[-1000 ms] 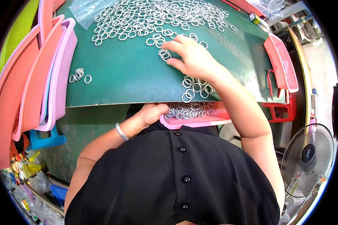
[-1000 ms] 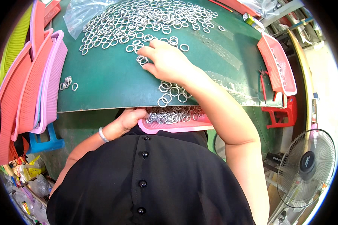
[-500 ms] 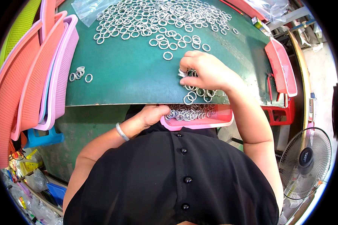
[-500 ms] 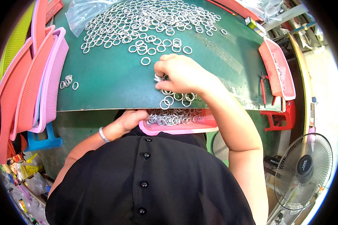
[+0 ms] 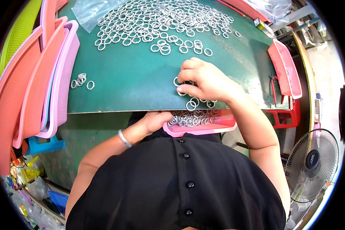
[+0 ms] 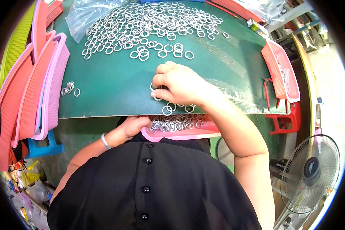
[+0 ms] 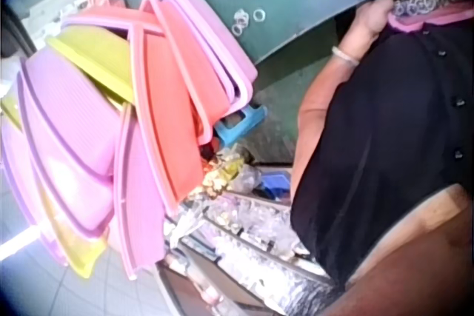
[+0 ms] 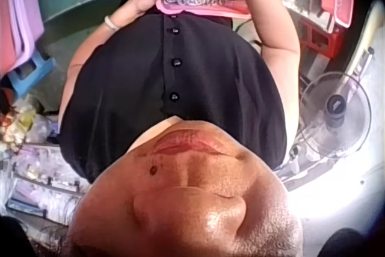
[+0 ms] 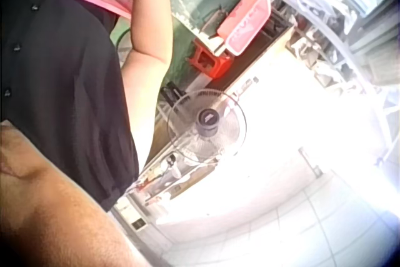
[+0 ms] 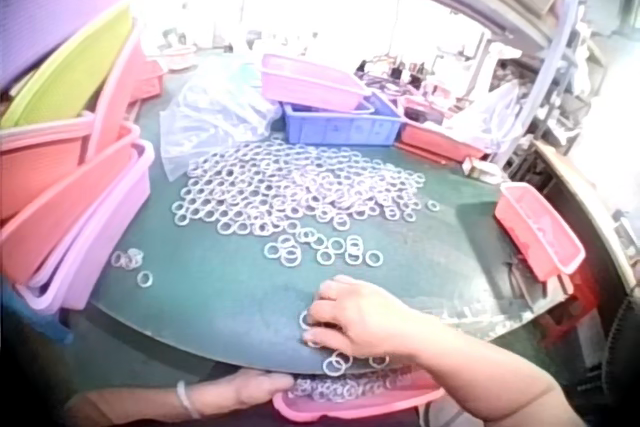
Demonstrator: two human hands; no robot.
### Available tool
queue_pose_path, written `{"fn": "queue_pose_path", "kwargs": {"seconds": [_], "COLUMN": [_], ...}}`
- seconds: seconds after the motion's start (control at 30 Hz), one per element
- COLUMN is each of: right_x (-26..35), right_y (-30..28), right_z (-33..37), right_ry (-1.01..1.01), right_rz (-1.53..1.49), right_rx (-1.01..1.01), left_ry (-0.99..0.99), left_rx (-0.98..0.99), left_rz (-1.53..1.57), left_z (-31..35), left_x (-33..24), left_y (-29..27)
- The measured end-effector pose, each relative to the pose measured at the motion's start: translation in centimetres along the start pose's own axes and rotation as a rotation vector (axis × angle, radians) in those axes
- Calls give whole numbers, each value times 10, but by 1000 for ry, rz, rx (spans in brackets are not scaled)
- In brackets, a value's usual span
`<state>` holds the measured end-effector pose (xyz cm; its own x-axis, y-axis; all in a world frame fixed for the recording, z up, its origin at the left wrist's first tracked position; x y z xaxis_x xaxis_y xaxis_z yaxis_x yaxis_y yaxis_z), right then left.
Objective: The person arranges small metal rings on a table by hand, gathers them into a pink tray, and then pours them from the tray into a clear plastic bag.
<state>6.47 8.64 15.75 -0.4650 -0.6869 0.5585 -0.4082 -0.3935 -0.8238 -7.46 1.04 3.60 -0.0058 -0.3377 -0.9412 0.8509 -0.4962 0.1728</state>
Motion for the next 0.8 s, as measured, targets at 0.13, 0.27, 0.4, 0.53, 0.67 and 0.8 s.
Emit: {"fn": "queue_pose_path", "kwargs": {"seconds": [0.13, 0.27, 0.4, 0.53, 0.67, 0.8], "right_x": [-16, -34, -21, -12, -3, -11], "right_y": [-14, -8, -6, -4, -10, -17], "right_z": [-6, -10, -2, 14, 23, 15], "right_ry": [40, 160, 131, 40, -26, 48], "right_rz": [210, 399, 332, 229, 92, 136], "right_rx": [-300, -316, -259, -241, -135, -278], "left_ry": [-90, -9, -21, -87, -44, -66], "left_rx": [54, 15, 7, 10, 3, 23], "left_rz": [-52, -17, -20, -67, -43, -36], "left_z": [-2, -2, -2, -2, -5, -4], "left_x": [3, 0, 3, 8, 12, 10], "left_y": [-1, 1, 0, -3, -3, -1]}}
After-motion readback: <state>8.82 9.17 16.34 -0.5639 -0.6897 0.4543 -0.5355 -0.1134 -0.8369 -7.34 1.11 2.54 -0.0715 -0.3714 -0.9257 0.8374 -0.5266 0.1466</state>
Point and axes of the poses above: each hand's wrist, its own z-axis away from the middle knuckle, its own y-axis out of the palm, x = y × z, the point moved 4 cm from there along -z, towards the middle knuckle, and after that the axes turned 9 degrees about -z, right-handed, at the moved point
